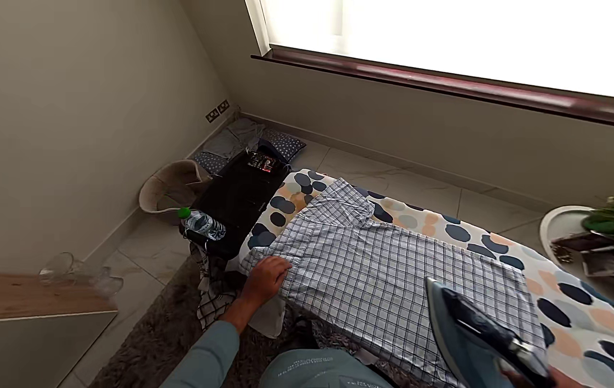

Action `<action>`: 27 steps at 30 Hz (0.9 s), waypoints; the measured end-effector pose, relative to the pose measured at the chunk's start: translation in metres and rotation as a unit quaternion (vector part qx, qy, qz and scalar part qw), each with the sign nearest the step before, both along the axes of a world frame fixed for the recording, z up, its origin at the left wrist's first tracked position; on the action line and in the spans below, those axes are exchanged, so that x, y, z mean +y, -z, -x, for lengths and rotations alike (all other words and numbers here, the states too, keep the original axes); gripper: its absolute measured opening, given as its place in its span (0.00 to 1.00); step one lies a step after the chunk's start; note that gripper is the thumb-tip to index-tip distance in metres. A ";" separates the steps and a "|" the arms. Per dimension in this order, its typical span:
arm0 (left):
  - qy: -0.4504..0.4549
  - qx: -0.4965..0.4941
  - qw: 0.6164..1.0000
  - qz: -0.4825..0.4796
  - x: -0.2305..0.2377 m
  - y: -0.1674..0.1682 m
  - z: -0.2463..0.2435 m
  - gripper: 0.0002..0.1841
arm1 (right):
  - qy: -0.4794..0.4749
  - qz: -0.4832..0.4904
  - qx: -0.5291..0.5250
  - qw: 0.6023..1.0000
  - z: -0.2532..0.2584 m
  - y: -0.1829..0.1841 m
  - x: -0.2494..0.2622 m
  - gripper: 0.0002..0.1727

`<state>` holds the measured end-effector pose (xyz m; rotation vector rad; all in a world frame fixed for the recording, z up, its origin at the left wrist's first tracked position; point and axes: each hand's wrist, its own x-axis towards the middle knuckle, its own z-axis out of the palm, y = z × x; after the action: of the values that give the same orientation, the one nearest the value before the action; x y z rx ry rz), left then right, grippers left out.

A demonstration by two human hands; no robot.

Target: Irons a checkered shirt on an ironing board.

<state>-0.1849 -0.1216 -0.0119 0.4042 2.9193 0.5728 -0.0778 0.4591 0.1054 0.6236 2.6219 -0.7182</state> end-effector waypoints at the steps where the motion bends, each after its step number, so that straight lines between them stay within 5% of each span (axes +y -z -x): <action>1: 0.027 0.008 1.000 0.010 0.000 0.008 0.022 0.20 | -0.022 -0.008 -0.027 0.999 0.008 0.004 -0.019 0.28; 6: 0.104 -0.048 0.990 0.083 -0.012 0.043 0.094 0.32 | -0.065 -0.042 -0.127 0.989 0.044 0.009 -0.128 0.28; 13: 0.111 -0.071 0.990 0.055 -0.035 0.059 0.109 0.34 | -0.038 -0.071 -0.168 0.982 0.080 0.026 -0.240 0.27; 18: 0.080 -0.105 0.991 0.026 -0.037 0.051 0.114 0.33 | -0.114 0.001 -0.108 0.988 0.095 0.027 -0.269 0.33; 27: 0.054 -0.015 0.998 0.006 -0.046 0.064 0.111 0.25 | -0.192 -0.051 -0.105 0.974 0.154 0.033 -0.323 0.36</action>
<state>-0.2955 -0.1671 -0.0758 0.5445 2.8498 0.5419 -0.2313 0.1361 0.0729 0.1912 2.4846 -0.3776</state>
